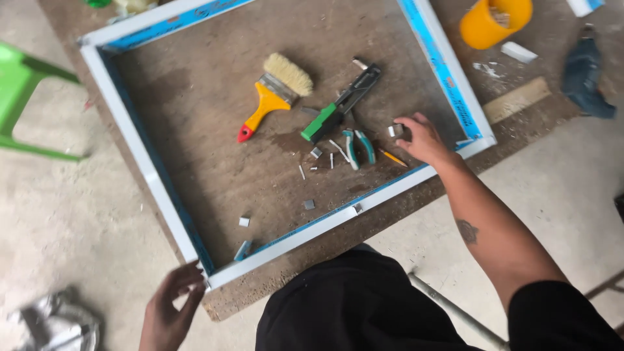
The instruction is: The person assembles a rectangular aluminum frame on a workbench. They mark the frame with a pencil, drill holes into the corners, and use a staple gun to secure the joints. Finally, they attach small metal corner brackets to the frame.
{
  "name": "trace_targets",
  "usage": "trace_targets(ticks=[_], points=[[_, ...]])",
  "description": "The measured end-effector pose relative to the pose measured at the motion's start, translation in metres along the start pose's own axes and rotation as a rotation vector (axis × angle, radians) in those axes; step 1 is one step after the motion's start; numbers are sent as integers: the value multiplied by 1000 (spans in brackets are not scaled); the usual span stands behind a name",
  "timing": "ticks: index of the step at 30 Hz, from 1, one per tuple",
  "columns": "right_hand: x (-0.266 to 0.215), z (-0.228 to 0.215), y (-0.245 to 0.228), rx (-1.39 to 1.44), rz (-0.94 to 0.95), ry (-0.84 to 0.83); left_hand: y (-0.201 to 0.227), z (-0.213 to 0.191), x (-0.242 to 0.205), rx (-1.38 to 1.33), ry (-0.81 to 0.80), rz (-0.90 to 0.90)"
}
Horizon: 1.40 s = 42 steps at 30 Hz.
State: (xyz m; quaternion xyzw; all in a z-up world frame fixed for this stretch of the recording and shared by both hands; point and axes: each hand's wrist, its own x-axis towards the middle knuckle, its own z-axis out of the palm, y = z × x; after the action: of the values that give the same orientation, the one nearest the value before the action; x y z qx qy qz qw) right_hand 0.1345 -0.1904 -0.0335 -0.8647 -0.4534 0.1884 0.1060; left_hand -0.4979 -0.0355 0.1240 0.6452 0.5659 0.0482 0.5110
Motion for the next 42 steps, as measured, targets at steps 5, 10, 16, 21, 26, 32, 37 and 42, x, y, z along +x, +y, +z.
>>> trace_targets(ticks=[5, 10, 16, 21, 26, 32, 37, 42], points=[[-3, 10, 23, 60, -286, 148, 24, 5, -14, 73, 229, -153], [-15, -8, 3, 157, -432, 164, 12, 17, -30, -4, 396, -314], [-55, -24, -102, 282, -435, 298, 6, 23, -54, -50, 415, -397], [-73, 18, -232, 424, -700, 72, -9, 22, -70, -140, 462, -285], [-51, 109, -272, 265, -725, 20, -25, 0, -90, -207, 411, -237], [-114, 96, -380, 292, -792, -166, -85, -34, -107, -301, 278, -263], [-126, 153, -413, 144, -759, -132, -154, -76, -115, -281, 183, -227], [-150, 140, -448, 45, -713, -84, -201, -102, -102, -177, 1, -152]])
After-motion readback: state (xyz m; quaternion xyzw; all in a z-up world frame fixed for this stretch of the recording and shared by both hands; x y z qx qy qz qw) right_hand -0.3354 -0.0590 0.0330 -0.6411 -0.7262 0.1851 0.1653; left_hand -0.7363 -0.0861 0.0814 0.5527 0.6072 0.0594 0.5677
